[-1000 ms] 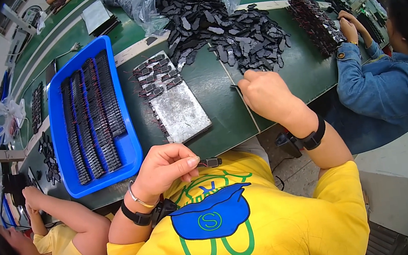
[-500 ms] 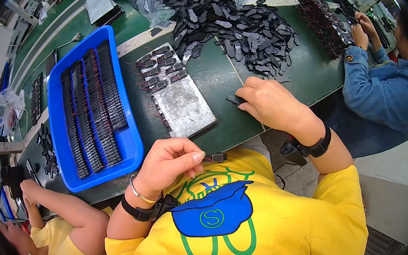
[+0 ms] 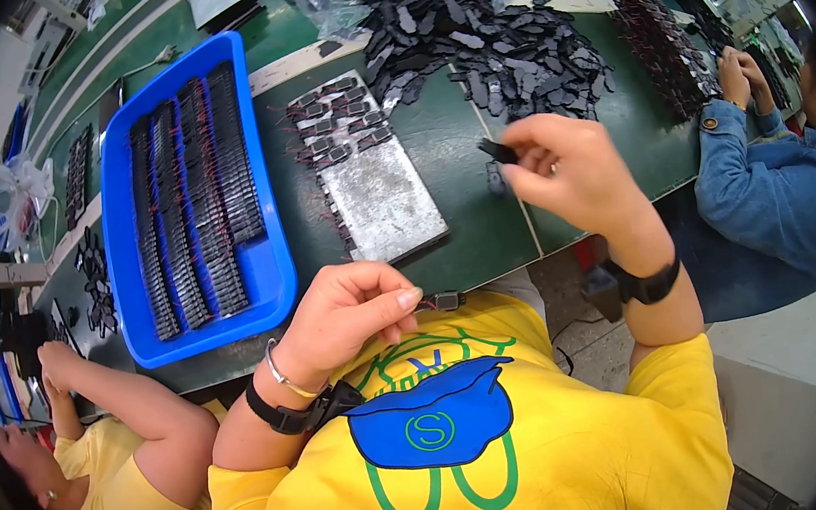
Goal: The person picks up a speaker from a blue tray, fits it into a black plastic housing by hand, and places the assembled unit onto a metal plate. This process is repeated with several more speakers and housings.
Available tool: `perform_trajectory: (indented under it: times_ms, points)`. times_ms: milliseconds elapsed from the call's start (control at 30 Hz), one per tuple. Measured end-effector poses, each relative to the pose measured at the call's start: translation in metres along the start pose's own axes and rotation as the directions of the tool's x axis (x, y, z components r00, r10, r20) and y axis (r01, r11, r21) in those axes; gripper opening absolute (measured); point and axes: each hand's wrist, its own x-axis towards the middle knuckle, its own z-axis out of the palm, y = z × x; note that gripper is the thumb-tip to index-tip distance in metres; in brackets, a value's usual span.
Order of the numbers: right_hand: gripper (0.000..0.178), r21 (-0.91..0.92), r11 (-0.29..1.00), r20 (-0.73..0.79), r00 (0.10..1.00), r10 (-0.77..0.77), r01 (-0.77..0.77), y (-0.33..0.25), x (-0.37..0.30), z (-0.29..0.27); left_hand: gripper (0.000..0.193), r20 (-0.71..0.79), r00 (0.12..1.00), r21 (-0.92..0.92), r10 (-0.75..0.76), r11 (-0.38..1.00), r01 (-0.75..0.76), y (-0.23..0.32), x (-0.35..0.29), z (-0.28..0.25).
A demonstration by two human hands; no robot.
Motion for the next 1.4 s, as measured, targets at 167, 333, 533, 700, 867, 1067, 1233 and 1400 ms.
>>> perform_trajectory:
  times_ms: [167,333,533,700,867,1067,1233,1400]
  points:
    - [0.025,0.203,0.953,0.035,0.97,-0.239,0.227,-0.034,-0.033,0.005,0.012,-0.034,0.998,0.015,-0.049,0.999,0.05,0.002,0.007,0.003]
    - [0.032,0.091,0.896,-0.014,0.9,-0.436,0.436,-0.04,-0.046,0.029,0.014,0.006,0.999,-0.001,-0.043,0.999,0.043,0.0,0.006,0.004]
    - [0.034,0.087,0.885,-0.041,0.889,-0.456,0.458,-0.041,-0.051,0.043,0.015,0.003,1.0,-0.022,-0.02,1.0,0.02,-0.004,0.003,0.003]
    - [0.031,0.058,0.887,-0.051,0.888,-0.456,0.459,-0.04,-0.059,0.049,0.016,0.009,1.0,-0.034,-0.002,0.999,0.002,-0.007,0.004,0.003]
    - [0.031,0.03,0.894,-0.056,0.894,-0.445,0.447,-0.037,-0.062,0.053,0.016,0.02,1.0,-0.052,0.019,0.999,-0.018,-0.01,0.005,0.003]
    - [0.032,0.03,0.894,-0.092,0.892,-0.443,0.447,-0.036,-0.063,0.055,0.015,0.012,0.998,-0.027,0.066,0.997,-0.066,-0.011,0.004,0.003]
    - [0.032,0.003,0.886,-0.098,0.882,-0.461,0.463,-0.037,-0.063,0.055,0.016,0.014,0.997,-0.001,0.08,0.997,-0.08,-0.01,0.001,0.006]
    - [0.033,-0.055,0.874,-0.095,0.869,-0.486,0.483,-0.038,-0.063,0.056,0.011,-0.024,0.989,0.011,0.145,0.989,-0.145,-0.012,-0.003,0.011]
